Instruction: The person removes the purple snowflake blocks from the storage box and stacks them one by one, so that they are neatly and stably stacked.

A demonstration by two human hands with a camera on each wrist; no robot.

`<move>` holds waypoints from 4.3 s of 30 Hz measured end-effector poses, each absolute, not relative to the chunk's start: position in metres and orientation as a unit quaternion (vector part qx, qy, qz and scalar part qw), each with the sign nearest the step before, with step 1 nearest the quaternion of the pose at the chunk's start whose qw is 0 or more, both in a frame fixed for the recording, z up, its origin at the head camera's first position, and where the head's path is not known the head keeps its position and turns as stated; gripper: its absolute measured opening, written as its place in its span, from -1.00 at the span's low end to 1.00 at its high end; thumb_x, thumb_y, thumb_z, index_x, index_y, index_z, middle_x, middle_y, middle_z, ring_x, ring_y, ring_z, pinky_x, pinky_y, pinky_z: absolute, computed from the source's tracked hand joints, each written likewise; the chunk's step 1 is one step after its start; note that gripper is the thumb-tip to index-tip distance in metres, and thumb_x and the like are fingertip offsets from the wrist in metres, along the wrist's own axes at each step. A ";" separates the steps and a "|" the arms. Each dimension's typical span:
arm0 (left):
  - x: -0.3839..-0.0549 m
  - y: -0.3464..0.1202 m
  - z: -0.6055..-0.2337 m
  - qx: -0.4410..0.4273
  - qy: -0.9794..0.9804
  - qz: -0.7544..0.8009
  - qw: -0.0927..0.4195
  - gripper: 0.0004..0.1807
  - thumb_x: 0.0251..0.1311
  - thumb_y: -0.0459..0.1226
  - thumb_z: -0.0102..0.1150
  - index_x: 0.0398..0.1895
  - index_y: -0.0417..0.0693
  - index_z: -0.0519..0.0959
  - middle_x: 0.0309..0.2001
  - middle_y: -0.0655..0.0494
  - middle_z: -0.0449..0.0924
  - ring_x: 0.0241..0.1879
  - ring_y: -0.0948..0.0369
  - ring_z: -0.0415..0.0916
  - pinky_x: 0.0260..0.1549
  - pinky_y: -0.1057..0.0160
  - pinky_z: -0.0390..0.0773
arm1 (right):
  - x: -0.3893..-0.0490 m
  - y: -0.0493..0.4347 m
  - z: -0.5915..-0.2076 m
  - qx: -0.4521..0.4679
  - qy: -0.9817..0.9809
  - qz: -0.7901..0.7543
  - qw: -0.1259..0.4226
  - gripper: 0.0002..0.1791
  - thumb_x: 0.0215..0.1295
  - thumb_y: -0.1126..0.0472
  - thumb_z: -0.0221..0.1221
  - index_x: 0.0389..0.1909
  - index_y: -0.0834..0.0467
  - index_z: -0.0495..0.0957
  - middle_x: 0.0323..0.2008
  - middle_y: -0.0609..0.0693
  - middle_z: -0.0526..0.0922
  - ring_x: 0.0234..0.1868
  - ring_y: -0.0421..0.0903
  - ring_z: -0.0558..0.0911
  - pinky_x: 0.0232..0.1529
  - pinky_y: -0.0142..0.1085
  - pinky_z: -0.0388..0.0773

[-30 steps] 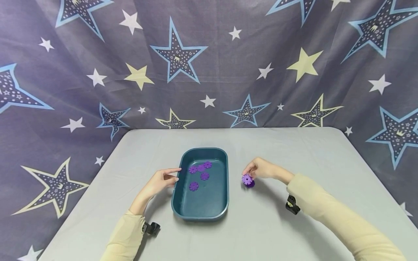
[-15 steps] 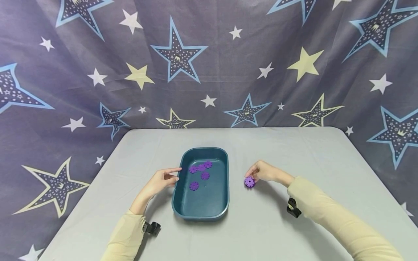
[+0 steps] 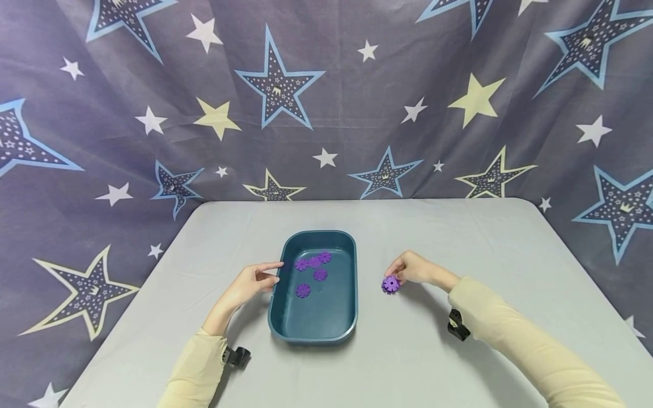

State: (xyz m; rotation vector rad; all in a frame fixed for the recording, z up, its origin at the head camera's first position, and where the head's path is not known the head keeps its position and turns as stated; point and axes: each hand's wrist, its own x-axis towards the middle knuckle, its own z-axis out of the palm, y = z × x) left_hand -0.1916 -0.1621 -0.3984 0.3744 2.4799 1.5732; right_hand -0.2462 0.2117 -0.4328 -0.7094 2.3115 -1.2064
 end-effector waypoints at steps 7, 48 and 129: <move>-0.192 -0.163 -0.400 0.135 0.831 0.532 0.090 -0.59 0.10 -0.54 -0.02 0.06 -0.54 0.31 -0.20 -0.46 0.47 -0.25 -0.14 0.50 -0.28 0.11 0.57 | -0.248 0.212 -0.436 -0.249 0.837 -0.436 0.216 -0.74 -0.02 0.63 -0.08 -0.30 0.57 0.50 -0.33 0.36 0.59 -0.31 0.10 0.59 -0.33 -0.28 0.60; -0.192 -0.163 -0.400 0.128 0.833 0.530 0.091 -0.59 0.10 -0.53 -0.02 0.06 -0.52 0.32 -0.22 -0.44 0.49 -0.27 -0.08 0.51 -0.30 0.16 0.58 | -0.251 0.211 -0.445 -0.253 0.845 -0.433 0.184 -0.76 -0.07 0.63 -0.02 -0.31 0.56 0.49 -0.41 0.30 0.59 -0.36 0.07 0.58 -0.37 -0.33 0.59; -0.191 -0.163 -0.398 0.127 0.834 0.529 0.092 -0.58 0.10 -0.53 -0.02 0.07 -0.52 0.32 -0.23 -0.44 0.49 -0.27 -0.08 0.52 -0.25 0.05 0.55 | -0.265 0.074 -0.375 -0.424 0.864 -0.217 0.165 -0.75 0.01 0.40 0.19 -0.22 0.30 0.57 -0.24 0.17 0.59 -0.29 -0.09 0.57 -0.24 -0.36 0.53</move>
